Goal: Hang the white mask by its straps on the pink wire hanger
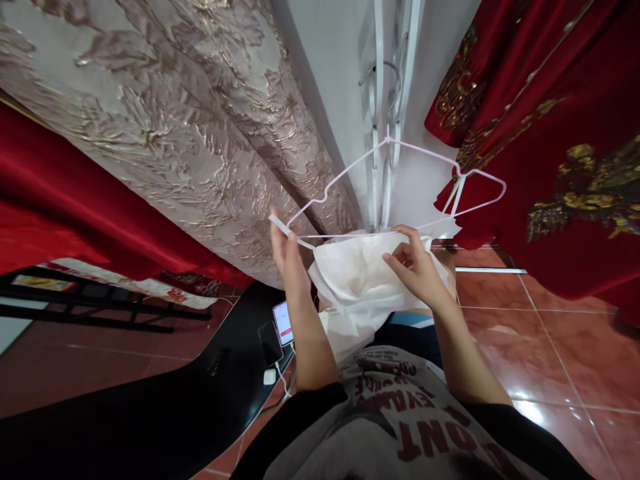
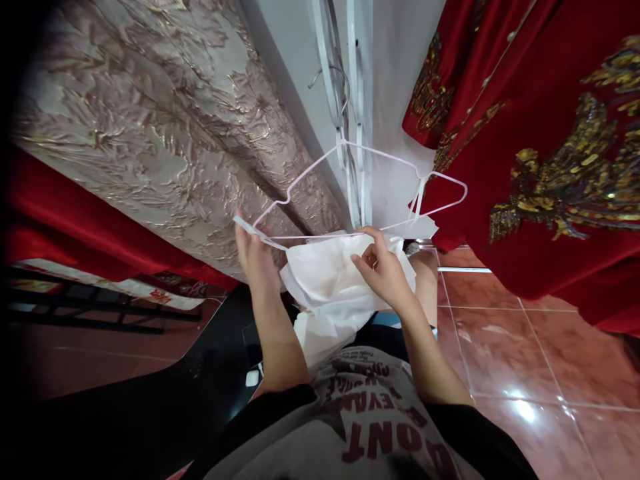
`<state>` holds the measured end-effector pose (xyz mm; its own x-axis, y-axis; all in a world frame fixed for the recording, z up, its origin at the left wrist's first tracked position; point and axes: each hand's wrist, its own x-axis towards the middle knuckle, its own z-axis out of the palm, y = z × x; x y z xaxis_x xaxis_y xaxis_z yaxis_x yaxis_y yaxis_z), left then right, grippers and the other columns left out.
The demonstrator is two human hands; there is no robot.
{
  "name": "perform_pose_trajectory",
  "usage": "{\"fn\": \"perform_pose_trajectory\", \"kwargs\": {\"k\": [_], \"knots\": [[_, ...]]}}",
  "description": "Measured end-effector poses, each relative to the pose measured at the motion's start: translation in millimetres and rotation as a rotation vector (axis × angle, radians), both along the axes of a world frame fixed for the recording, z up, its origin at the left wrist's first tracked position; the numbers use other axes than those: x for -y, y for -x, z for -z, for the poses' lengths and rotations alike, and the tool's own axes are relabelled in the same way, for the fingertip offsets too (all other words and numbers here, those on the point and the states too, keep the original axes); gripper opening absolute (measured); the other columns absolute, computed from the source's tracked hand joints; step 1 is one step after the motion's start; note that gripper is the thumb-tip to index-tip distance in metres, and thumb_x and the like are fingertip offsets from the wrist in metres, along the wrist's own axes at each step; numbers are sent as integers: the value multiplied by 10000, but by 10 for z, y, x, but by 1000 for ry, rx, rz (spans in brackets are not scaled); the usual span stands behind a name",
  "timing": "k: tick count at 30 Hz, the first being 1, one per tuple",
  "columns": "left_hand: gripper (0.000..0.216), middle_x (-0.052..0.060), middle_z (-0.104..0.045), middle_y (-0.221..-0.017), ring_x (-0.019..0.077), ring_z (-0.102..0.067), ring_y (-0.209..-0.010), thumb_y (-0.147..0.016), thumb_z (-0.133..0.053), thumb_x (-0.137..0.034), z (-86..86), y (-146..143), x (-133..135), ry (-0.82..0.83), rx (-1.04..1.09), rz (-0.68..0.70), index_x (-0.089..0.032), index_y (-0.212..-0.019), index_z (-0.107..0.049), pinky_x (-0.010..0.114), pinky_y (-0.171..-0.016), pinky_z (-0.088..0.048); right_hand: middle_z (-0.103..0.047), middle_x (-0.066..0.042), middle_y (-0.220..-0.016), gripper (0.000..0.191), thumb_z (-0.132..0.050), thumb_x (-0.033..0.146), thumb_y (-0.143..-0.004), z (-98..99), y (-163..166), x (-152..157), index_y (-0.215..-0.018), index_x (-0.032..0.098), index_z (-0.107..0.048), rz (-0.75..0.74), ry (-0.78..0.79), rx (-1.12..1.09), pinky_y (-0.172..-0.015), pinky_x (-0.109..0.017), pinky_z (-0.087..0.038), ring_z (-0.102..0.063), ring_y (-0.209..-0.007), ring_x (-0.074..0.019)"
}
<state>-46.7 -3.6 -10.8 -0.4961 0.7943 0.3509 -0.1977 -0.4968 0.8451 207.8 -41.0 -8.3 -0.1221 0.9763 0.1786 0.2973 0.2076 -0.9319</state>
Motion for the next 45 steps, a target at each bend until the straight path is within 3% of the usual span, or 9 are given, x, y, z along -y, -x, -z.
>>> {"fn": "perform_pose_trajectory", "kwargs": {"k": [3, 8, 12, 14, 21, 26, 34, 41, 45], "knots": [[597, 67, -787, -1084, 181, -742, -895, -830, -901, -523, 79, -180, 72, 81, 125, 192, -305, -1348, -700, 331, -910, -577, -538, 70, -701, 512, -648, 345, -968, -30, 28, 22, -1439, 312, -452, -15, -16, 6, -614, -342, -460, -556, -622, -176], [412, 71, -760, -899, 109, -611, -622, -874, -838, -581, 40, -299, 53, 74, 200, 148, -180, -906, -748, 269, -678, -533, -625, 37, -765, 494, -686, 397, -967, -102, -100, 25, -1442, 421, -553, -25, -110, 0, -652, -376, -525, -593, -673, -199], [394, 53, -751, -896, 78, -531, -589, -852, -874, -552, 8, -264, 25, 37, 190, 151, -181, -850, -742, 249, -671, -508, -581, 36, -692, 336, -695, 383, -935, -159, -434, -145, -1264, 318, -682, 476, -343, -187, -588, -332, -471, -566, -609, -174], [389, 49, -746, -893, 74, -497, -576, -861, -865, -554, 8, -260, 21, 35, 181, 154, -188, -832, -734, 248, -662, -497, -531, 56, -608, 256, -678, 344, -910, -212, -618, -274, -1141, 243, -722, 585, -346, -203, -542, -286, -409, -507, -540, -137], [392, 37, -722, -880, 74, -456, -563, -947, -798, -530, 5, -285, 8, 64, 187, 147, -187, -818, -658, 243, -642, -470, -570, 39, -581, 102, -795, 319, -805, -448, -837, -555, -832, 221, -802, 266, -253, -38, -483, -242, -296, -410, -513, -91], [459, 30, -722, -856, 65, -451, -553, -882, -845, -594, 2, -268, -20, 47, 166, 116, -184, -801, -654, 236, -634, -469, -483, 80, -518, 262, -866, 358, -769, -505, -801, -554, -1000, 233, -863, 274, -330, -116, -487, -258, -358, -379, -488, -84], [478, 38, -744, -844, 50, -401, -520, -867, -850, -619, 7, -288, -24, 23, 164, 136, -181, -812, -666, 208, -567, -421, -706, 2, -703, 323, -875, 478, -803, -627, -761, -570, -1069, 294, -881, 470, -500, -31, -560, -335, -538, -588, -623, -162], [438, 42, -746, -838, 53, -403, -522, -881, -855, -572, -12, -215, -19, 36, 179, 146, -177, -813, -679, 210, -572, -427, -692, -12, -715, 394, -910, 408, -800, -417, -1083, -587, -1167, 270, -871, 720, -644, -205, -564, -347, -503, -646, -650, -194], [381, 45, -757, -865, 54, -398, -523, -916, -835, -520, 11, -239, -14, 88, 206, 196, -180, -822, -690, 215, -593, -445, -756, -21, -712, 173, -860, 444, -861, -210, -964, -337, -869, 273, -883, 883, -897, -231, -591, -341, -541, -698, -627, -186]]}}
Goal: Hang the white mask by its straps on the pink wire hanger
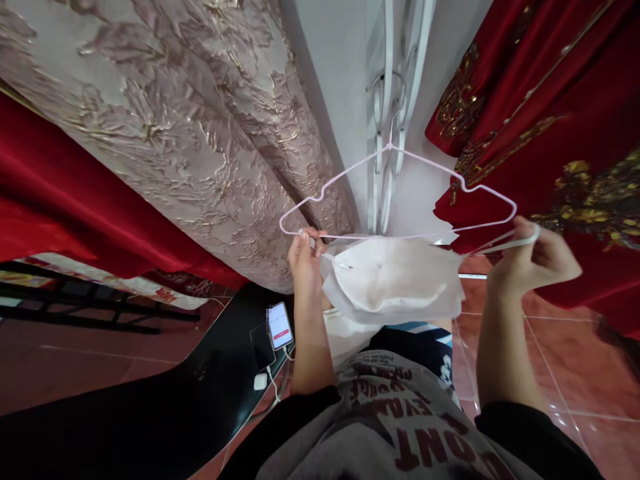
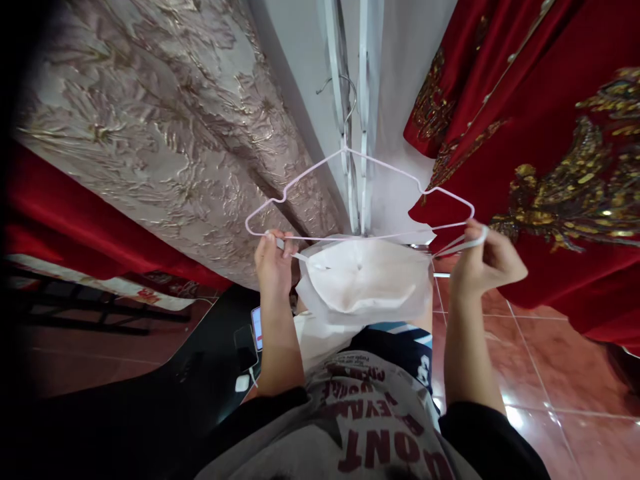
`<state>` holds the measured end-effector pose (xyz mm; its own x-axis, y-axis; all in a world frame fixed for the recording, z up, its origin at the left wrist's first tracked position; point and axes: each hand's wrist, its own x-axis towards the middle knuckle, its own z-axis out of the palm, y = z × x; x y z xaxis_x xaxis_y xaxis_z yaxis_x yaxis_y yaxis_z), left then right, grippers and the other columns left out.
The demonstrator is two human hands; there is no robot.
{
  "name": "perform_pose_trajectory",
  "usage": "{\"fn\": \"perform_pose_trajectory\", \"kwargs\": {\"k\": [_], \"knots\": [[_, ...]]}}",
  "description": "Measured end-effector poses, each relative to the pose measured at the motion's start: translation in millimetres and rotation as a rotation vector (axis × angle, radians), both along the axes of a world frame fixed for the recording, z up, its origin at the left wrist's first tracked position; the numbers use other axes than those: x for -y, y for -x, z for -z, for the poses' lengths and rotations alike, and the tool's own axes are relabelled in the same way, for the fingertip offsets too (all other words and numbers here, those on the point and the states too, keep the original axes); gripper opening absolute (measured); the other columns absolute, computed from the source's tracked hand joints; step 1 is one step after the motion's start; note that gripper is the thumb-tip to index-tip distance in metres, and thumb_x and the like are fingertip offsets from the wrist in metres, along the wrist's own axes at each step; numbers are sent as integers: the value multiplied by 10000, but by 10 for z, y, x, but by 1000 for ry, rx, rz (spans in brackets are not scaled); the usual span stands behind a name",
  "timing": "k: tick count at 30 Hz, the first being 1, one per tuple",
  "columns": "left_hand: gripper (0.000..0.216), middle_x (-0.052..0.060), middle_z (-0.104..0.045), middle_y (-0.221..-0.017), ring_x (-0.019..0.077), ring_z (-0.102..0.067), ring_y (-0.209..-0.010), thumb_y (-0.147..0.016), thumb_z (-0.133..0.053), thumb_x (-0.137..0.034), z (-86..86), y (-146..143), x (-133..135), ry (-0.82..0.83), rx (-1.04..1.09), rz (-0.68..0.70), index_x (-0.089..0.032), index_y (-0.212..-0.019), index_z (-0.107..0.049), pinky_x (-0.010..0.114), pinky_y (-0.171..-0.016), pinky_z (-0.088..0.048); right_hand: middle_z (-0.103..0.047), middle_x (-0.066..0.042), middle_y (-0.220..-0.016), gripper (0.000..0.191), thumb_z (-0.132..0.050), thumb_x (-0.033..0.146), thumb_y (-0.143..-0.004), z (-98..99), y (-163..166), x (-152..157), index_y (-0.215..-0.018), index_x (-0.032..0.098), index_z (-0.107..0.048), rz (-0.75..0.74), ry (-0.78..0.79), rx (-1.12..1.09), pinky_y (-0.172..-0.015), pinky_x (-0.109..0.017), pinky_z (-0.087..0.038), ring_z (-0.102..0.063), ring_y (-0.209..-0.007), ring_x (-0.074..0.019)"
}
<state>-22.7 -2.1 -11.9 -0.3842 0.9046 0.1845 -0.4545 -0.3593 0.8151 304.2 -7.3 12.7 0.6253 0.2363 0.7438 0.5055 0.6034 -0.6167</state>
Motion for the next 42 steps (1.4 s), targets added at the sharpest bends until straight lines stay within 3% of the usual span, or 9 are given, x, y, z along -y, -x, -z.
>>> {"fn": "perform_pose_trajectory", "kwargs": {"k": [7, 13, 17, 22, 25, 29, 35, 39, 42], "knots": [[344, 52, -767, -895, 52, -427, -538, -905, -853, -496, 78, -107, 30, -7, 47, 40, -183, -851, -721, 203, -588, -439, -551, 62, -537, 332, -881, 489, -805, -45, 625, 135, -1002, 222, -875, -496, 574, 206, -479, -251, -351, -422, -490, -83], [272, 115, -811, -1063, 153, -675, -760, -951, -755, -448, 159, 42, 131, -40, -226, 47, -190, -999, -830, 310, -802, -585, -476, 78, -516, 350, -916, 512, -759, -4, 607, 86, -911, 213, -816, -584, 653, 122, -487, -254, -284, -366, -488, -78], [243, 80, -759, -1327, 264, -690, -1276, -1000, -666, -324, 251, 349, 135, -155, -716, -183, -276, -1134, -863, 456, -1143, -530, -472, 79, -521, 363, -925, 506, -756, 18, 568, 93, -923, 214, -788, -626, 643, 82, -485, -252, -263, -359, -485, -75], [301, 56, -694, -1413, 272, -651, -1353, -1005, -692, -311, 277, 742, 111, -286, -941, -500, -335, -1277, -818, 505, -1179, -515, -481, 81, -523, 362, -918, 498, -770, 33, 569, 78, -952, 220, -774, -670, 657, 53, -480, -253, -254, -363, -472, -75], [439, 64, -673, -1445, 286, -625, -1394, -996, -727, -329, 213, 875, 120, -330, -999, -440, -354, -1435, -728, 531, -1220, -485, -499, 77, -539, 348, -923, 474, -770, 45, 558, 73, -961, 224, -774, -681, 649, 40, -488, -258, -258, -371, -480, -78], [412, 80, -655, -1460, 321, -610, -1409, -960, -784, -443, 107, 948, 102, -289, -1104, -446, -336, -1358, -773, 557, -1199, -499, -488, 80, -543, 325, -916, 463, -784, 46, 547, 79, -963, 235, -769, -680, 657, 66, -507, -267, -266, -355, -489, -79], [858, 113, -390, -1700, 437, -354, -1612, -767, -878, -714, -190, 901, -94, -286, -1307, -240, -350, -1510, -649, 661, -1315, -317, -468, 87, -541, 340, -911, 473, -787, 39, 565, 81, -962, 234, -745, -705, 672, 57, -501, -262, -265, -356, -492, -79], [811, 99, -287, -1755, 469, -255, -1642, -711, -924, -702, -491, 735, -259, -353, -1367, -137, -323, -1395, -713, 677, -1333, -276, -468, 86, -556, 351, -911, 480, -785, 53, 592, 97, -956, 237, -724, -716, 694, 65, -494, -255, -278, -367, -494, -78], [607, 98, -378, -1712, 446, -321, -1613, -726, -951, -604, -699, 550, -338, -351, -1415, -15, -307, -1221, -761, 661, -1325, -299, -466, 89, -554, 356, -907, 470, -794, 78, 606, 113, -973, 242, -700, -736, 705, 56, -492, -253, -282, -377, -496, -84]]}}
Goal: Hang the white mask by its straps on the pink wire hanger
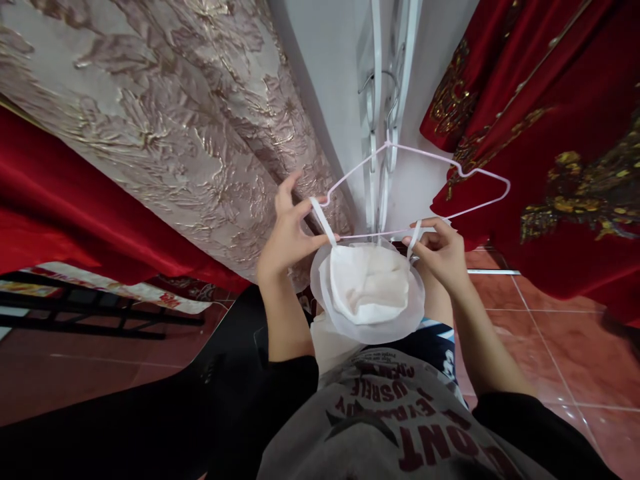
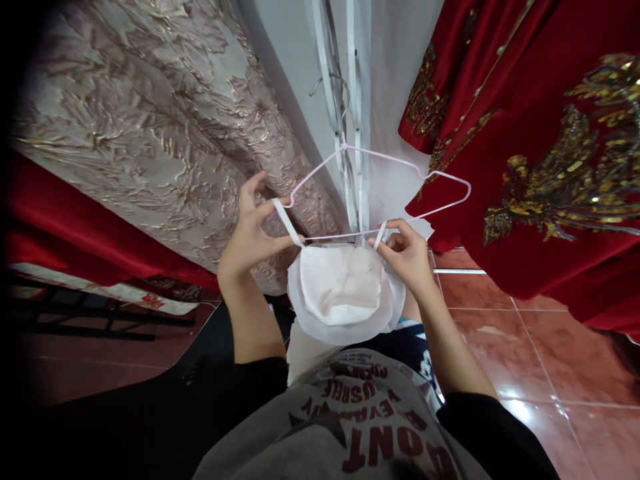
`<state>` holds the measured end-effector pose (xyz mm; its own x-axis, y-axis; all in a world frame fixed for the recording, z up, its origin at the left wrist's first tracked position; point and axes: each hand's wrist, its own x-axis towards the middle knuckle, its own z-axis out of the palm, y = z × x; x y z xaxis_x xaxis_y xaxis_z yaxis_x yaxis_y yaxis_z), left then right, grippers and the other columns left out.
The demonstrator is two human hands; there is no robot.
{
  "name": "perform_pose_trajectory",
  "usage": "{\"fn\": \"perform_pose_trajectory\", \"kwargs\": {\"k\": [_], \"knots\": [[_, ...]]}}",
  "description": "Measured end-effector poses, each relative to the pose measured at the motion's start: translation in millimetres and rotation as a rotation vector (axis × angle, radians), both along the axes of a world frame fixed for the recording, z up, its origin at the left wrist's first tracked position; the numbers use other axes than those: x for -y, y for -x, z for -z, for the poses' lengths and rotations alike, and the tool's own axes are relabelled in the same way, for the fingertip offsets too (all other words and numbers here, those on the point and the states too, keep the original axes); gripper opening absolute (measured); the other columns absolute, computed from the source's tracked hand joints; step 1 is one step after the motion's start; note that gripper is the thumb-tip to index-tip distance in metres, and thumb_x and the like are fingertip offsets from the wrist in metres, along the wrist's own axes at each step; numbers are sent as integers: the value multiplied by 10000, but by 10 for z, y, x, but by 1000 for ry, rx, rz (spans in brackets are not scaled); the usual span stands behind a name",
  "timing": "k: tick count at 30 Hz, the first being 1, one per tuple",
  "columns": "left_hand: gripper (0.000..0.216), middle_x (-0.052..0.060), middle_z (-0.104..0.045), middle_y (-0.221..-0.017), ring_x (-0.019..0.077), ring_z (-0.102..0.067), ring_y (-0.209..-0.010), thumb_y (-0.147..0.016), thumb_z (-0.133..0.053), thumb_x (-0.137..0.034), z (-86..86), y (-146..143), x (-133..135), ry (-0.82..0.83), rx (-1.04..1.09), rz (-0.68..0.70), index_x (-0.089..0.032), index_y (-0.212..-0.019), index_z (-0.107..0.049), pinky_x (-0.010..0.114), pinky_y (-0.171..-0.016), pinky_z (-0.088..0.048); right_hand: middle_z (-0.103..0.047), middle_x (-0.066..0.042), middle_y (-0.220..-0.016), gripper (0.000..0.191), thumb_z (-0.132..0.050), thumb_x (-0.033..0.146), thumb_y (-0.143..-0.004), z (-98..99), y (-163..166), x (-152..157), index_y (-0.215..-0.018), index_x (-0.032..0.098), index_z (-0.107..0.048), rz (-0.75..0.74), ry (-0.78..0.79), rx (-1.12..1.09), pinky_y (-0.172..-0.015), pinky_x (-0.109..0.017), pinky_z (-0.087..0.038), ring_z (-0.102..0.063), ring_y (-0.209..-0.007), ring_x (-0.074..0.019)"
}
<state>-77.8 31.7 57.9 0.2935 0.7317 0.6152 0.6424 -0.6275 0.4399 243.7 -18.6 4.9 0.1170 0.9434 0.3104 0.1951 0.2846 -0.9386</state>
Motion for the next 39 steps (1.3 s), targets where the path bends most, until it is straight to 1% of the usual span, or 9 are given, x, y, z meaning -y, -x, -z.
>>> {"fn": "perform_pose_trajectory", "kwargs": {"k": [4, 7, 12, 15, 18, 25, 31, 35, 39], "knots": [[203, 87, -688, -1381, 358, -612, -1356, -815, -875, -355, -171, -164, -48, 138, 80, 113, -248, -928, -745, 603, -1241, -430, -468, 94, -550, 369, -909, 464, -797, 20, -2, 14, -978, 245, -674, -2, 7, 3, -497, -253, -289, -382, -495, -86], [93, 69, -769, -1126, 302, -692, -1158, -802, -834, -230, -104, -139, -55, 222, 300, 103, -217, -829, -746, 513, -1154, -507, -450, 100, -543, 383, -896, 500, -807, 19, -5, 25, -994, 249, -675, -18, 26, 25, -498, -259, -273, -365, -486, -87], [178, 52, -747, -861, 184, -724, -849, -825, -880, -290, 483, -120, 3, 358, 934, -133, -195, -903, -752, 303, -858, -574, -448, 103, -539, 432, -876, 568, -811, 28, 34, 40, -1029, 255, -673, -11, 41, 52, -495, -261, -279, -386, -485, -95], [331, 72, -781, -939, 187, -767, -851, -840, -873, -459, 856, -327, 64, 591, 1281, -48, -209, -991, -717, 327, -848, -591, -427, 108, -541, 426, -867, 568, -820, 38, 71, 46, -1026, 255, -665, 4, 28, 68, -509, -263, -277, -362, -495, -92], [464, 92, -788, -1061, 211, -783, -974, -808, -877, -580, 1022, -592, 96, 634, 1411, 42, -215, -1048, -721, 336, -899, -590, -402, 110, -555, 395, -861, 536, -837, 42, 86, 51, -1032, 259, -660, 5, 26, 85, -528, -264, -283, -348, -513, -92], [472, 50, -772, -902, 83, -576, -615, -792, -893, -617, 852, -760, 89, 495, 1465, 46, -215, -876, -661, 197, -544, -399, -571, 54, -749, 528, -880, 480, -821, 43, 7, 77, -1253, 274, -657, -60, -10, 156, -546, -271, -372, -455, -566, -112], [496, 44, -776, -794, 69, -471, -493, -850, -844, -649, 659, -633, 213, 307, 1405, -2, -211, -847, -612, 207, -486, -325, -547, 0, -937, 742, -976, 423, -704, 86, -529, 177, -1342, 327, -611, 273, -312, 62, -492, -275, -338, -468, -628, -128], [479, 28, -735, -708, 59, -417, -447, -936, -776, -622, 541, -532, 235, 298, 1377, -44, -203, -805, -584, 205, -456, -310, -563, -55, -1054, 785, -1008, 385, -676, -40, -1000, 140, -1377, 379, -654, 309, -395, 263, -530, -327, -379, -427, -649, -138], [447, 18, -722, -690, 55, -380, -431, -968, -762, -576, 515, -516, 236, 342, 1392, -21, -203, -796, -585, 202, -440, -297, -571, -140, -1219, 704, -970, 531, -720, -349, -1066, -16, -1355, 368, -713, 185, -517, 584, -781, -433, -558, -596, -1082, -318]]}}
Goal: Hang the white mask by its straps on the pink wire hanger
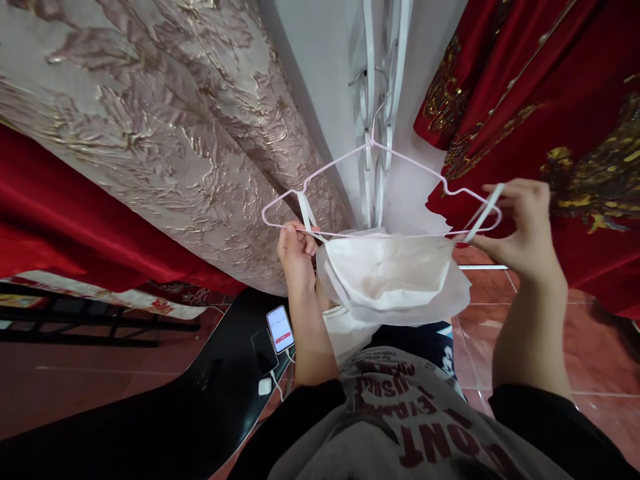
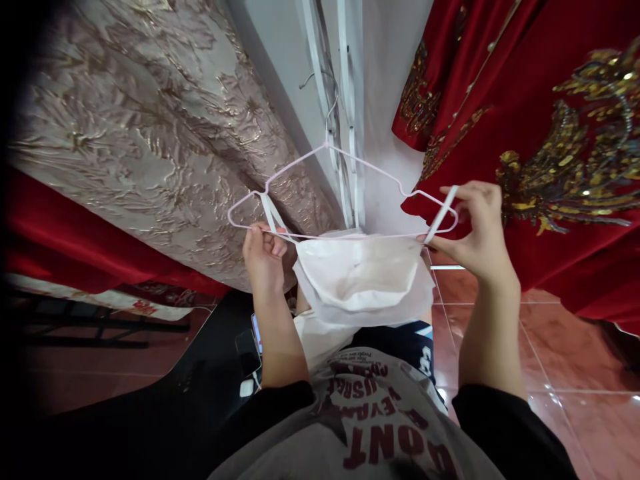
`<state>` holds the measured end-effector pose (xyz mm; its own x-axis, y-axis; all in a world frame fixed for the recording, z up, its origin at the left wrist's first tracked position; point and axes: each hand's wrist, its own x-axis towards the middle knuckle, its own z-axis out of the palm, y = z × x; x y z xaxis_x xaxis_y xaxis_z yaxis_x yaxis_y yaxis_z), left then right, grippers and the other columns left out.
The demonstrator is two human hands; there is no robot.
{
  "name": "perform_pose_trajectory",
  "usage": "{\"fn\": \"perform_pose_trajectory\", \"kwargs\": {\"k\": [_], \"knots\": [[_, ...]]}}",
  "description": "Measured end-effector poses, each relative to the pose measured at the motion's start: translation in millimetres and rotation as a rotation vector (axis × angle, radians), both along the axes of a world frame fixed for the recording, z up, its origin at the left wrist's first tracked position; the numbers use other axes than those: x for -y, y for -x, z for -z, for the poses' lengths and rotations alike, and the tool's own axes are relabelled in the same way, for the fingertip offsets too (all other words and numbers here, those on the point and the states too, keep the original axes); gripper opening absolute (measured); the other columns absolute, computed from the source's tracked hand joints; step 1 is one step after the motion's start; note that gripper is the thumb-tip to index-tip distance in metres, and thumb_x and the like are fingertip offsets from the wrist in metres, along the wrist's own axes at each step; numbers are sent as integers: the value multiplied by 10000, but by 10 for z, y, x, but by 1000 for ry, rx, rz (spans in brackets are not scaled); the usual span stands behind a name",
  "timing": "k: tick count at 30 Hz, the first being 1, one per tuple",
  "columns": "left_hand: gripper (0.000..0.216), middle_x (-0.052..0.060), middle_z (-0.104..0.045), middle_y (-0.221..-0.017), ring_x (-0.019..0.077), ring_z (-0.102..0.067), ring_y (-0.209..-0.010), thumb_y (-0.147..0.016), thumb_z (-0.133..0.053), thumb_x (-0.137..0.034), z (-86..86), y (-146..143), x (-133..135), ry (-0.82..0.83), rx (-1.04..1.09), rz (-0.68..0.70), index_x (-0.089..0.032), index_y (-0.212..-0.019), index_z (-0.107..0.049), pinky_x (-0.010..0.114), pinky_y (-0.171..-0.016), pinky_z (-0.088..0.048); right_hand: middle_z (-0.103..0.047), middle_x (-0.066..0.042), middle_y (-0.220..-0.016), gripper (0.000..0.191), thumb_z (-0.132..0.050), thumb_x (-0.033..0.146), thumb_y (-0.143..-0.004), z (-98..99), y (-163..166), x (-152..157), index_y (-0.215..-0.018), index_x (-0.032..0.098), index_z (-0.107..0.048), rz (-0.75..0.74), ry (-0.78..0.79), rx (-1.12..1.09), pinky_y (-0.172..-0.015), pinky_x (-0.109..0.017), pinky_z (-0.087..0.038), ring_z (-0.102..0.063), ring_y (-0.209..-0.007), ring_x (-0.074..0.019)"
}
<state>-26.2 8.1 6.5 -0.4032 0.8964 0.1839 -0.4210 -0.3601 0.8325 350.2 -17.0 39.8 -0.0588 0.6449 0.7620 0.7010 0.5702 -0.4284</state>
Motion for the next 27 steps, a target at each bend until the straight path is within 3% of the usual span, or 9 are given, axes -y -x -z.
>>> {"fn": "perform_pose_trajectory", "kwargs": {"k": [2, 6, 13, 14, 16, 19, 21, 24, 27], "knots": [[439, 19, -723, -685, 56, -363, -426, -958, -777, -571, 16, -7, 2, -4, 11, 9, -204, -798, -596, 205, -432, -276, -568, -150, -1267, 679, -945, 577, -742, -154, 117, -71, -1347, 378, -709, -80, 12, 87, -911, -478, -579, -558, -1263, -367], [428, 10, -716, -680, 60, -343, -430, -947, -790, -569, 46, 2, 7, -14, 26, 18, -211, -800, -608, 216, -423, -255, -560, -149, -1348, 560, -944, 527, -765, -369, 372, -107, -1248, 353, -723, -162, 71, 128, -985, -494, -591, -569, -1280, -355], [423, 25, -755, -735, 63, -327, -433, -941, -786, -584, 77, -1, 31, -1, -26, 42, -215, -812, -624, 234, -426, -234, -659, -119, -1122, 144, -791, 361, -924, -539, 619, 108, -1050, 297, -764, 64, -221, 4, -961, -529, -565, -654, -1112, -312], [431, 29, -763, -747, 61, -319, -432, -932, -791, -591, 83, -15, 33, -6, -28, 38, -214, -810, -623, 232, -425, -226, -674, -106, -1062, 111, -772, 358, -941, -514, 673, 140, -1033, 296, -761, 53, -207, -45, -902, -496, -571, -664, -1045, -292], [435, 32, -772, -760, 58, -305, -431, -930, -792, -593, 96, -51, 37, -11, -21, 29, -213, -807, -619, 228, -425, -218, -692, -67, -937, 127, -738, 367, -972, -396, 808, 179, -1077, 298, -756, -51, 8, -98, -736, -403, -551, -653, -838, -227], [414, 36, -779, -768, 57, -304, -430, -937, -791, -574, 113, -103, 47, -14, 2, 30, -214, -822, -620, 221, -425, -218, -676, 13, -781, 387, -743, 398, -961, -76, 1038, 170, -1331, 299, -687, -256, 496, -75, -561, -316, -440, -532, -575, -141], [403, 46, -790, -795, 57, -319, -435, -933, -795, -569, 132, -126, 64, -19, 4, 42, -215, -839, -627, 215, -431, -233, -639, 56, -708, 551, -743, 376, -944, 157, 1175, 140, -1463, 287, -578, -307, 670, -71, -555, -295, -407, -512, -547, -133], [360, 66, -815, -905, 74, -422, -483, -940, -780, -569, 190, -131, 102, -7, -38, 86, -226, -922, -671, 217, -472, -331, -596, 73, -685, 543, -706, 363, -950, 401, 1303, 104, -1448, 279, -505, -258, 706, -183, -576, -287, -393, -529, -577, -145], [295, 78, -813, -989, 106, -538, -575, -932, -790, -513, 284, -97, 134, 53, -186, 200, -230, -1002, -745, 241, -554, -438, -577, 71, -694, 489, -687, 382, -955, 497, 1334, 78, -1394, 289, -493, -232, 691, -280, -583, -290, -387, -542, -600, -155]]}}
